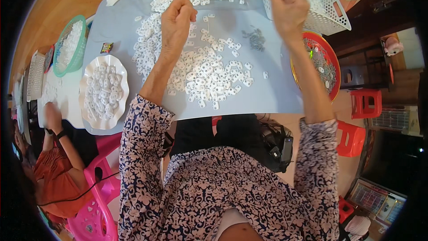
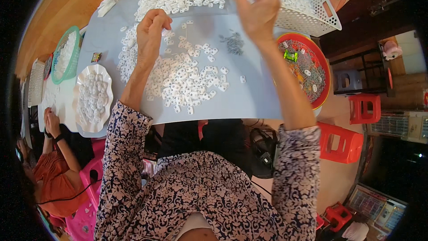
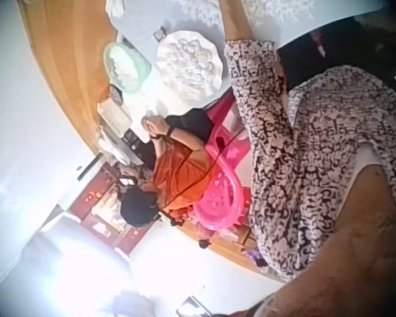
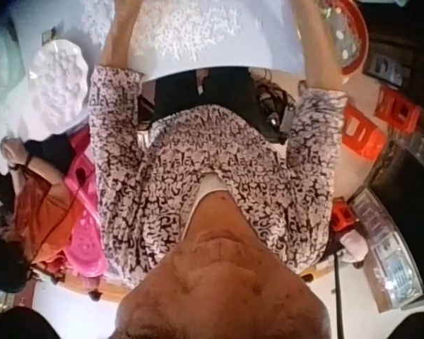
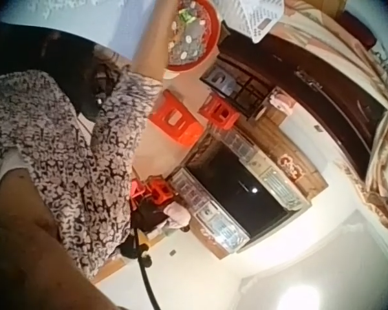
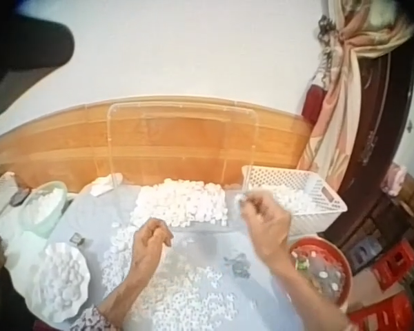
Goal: Assembling small white plastic clips or components by hand at a table.
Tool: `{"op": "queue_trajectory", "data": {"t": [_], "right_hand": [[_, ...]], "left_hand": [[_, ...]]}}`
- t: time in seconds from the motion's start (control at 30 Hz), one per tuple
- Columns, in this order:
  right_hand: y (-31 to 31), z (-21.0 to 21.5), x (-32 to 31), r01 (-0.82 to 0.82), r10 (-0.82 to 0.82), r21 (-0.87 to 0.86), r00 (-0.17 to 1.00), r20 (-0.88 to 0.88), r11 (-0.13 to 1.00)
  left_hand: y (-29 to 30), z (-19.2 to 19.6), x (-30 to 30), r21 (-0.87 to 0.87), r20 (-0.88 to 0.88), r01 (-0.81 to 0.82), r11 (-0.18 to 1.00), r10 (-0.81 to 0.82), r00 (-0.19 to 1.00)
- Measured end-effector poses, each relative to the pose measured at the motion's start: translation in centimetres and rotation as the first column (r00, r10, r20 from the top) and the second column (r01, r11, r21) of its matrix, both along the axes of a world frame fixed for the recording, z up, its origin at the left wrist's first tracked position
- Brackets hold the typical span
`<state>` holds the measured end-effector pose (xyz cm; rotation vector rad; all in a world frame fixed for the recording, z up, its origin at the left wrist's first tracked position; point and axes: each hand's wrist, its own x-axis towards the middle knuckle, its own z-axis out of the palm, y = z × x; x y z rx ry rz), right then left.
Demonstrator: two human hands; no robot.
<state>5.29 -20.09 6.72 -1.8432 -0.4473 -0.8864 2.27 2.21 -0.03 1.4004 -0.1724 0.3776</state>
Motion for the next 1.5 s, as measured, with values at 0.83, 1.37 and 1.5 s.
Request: {"op": "queue_trajectory", "data": {"t": [0.83,1.37,1.5], "right_hand": [[6.2,-5.2,3.0,-0.342,0.052,-0.785,0.928,-0.369,0.516],[4.0,-3.3,1.0,-0.567,0.317,-0.117,0.607,-0.729,0.816],[4.0,-3.0,0.5,-0.581,0.393,0.021,0.522,-0.757,0.813]], "left_hand": [[0.2,0.8,-0.1,-0.015,-0.052,-0.054,0.998,0.053,0.997],[-0.4,-0.2,-0.3,0.353,-0.157,0.165,0.921,-0.115,0.981],[-0.3,-0.2,-0.5,0.298,-0.218,0.272,0.915,-0.213,0.952]]}}
